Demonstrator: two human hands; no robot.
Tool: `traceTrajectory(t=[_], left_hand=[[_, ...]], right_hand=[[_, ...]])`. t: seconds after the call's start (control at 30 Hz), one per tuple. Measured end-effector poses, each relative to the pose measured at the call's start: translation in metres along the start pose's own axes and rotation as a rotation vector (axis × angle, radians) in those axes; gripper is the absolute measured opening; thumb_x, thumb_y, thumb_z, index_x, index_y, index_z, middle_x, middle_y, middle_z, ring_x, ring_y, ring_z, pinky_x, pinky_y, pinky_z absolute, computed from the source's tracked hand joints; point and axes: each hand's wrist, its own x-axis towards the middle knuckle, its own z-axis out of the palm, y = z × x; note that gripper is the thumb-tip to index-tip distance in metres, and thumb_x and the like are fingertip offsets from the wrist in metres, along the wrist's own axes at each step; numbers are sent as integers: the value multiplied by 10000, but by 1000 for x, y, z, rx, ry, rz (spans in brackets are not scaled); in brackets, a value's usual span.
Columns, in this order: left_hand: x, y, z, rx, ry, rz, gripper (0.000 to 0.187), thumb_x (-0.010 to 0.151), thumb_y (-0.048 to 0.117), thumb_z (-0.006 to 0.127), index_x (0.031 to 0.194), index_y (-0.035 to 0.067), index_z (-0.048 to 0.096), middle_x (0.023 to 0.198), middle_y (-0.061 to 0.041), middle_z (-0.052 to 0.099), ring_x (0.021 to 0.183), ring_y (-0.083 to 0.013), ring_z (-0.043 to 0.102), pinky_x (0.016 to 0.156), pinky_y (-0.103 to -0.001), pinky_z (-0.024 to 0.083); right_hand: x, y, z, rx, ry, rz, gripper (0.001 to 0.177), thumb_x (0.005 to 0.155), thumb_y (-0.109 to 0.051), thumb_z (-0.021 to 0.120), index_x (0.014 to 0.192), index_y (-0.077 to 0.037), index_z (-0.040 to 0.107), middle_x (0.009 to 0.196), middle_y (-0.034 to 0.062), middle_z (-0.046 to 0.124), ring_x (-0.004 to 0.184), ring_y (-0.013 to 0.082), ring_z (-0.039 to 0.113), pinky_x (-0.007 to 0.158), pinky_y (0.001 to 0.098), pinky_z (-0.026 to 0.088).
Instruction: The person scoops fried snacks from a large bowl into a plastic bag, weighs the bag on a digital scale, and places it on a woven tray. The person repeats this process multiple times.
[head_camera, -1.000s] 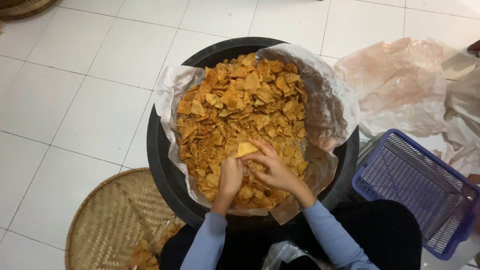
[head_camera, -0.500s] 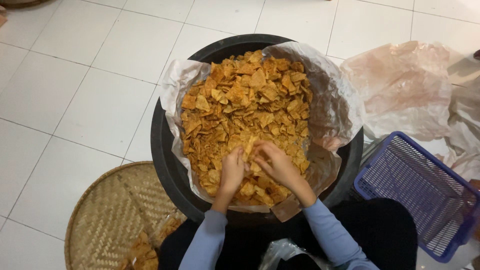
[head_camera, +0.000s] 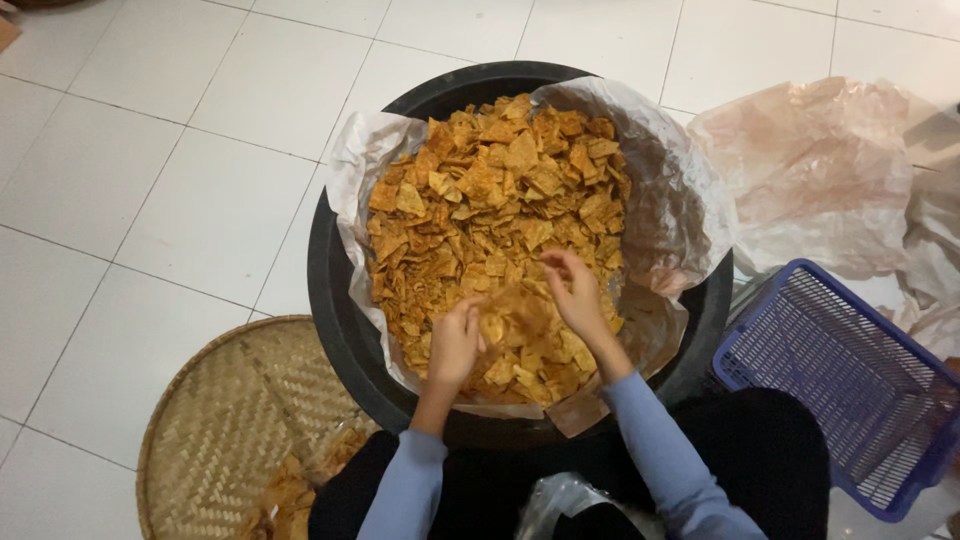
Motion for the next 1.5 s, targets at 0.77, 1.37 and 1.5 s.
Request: traceTrajectory(t=[0.77,1.37,1.5], left_hand=[[0,-39,7,486,-218,-218,1003,953,456,694,1629,205,-3,790,-198,672,666,-364,649,575,-497,506],[-7,-39,29,337,-199,-196,1073,880,285,707,1637,85,-27,907,-174,738,828,-355,737,725,-481,586],[-4,-46,37,329,-136,-129,754,903,361,761,1405,21,313,1006,-191,726,923,-381,732,767,-503,578]], right_hand=[[-66,126,115,-889,-937,245,526,664,-329,901,1098,-108,704,1148,185,680,1109,414,630,919,497,529],[-9,-47,-6,132,-340,-99,350,837,-168,820,1136,-103,651,1322,97,606,1292,271,573,1131,506,454],[-30,-90,32,-10,-325,-76,396,850,-220,774,1213,-116,654,1400,107,567,1349,289,526,1155,505,434]])
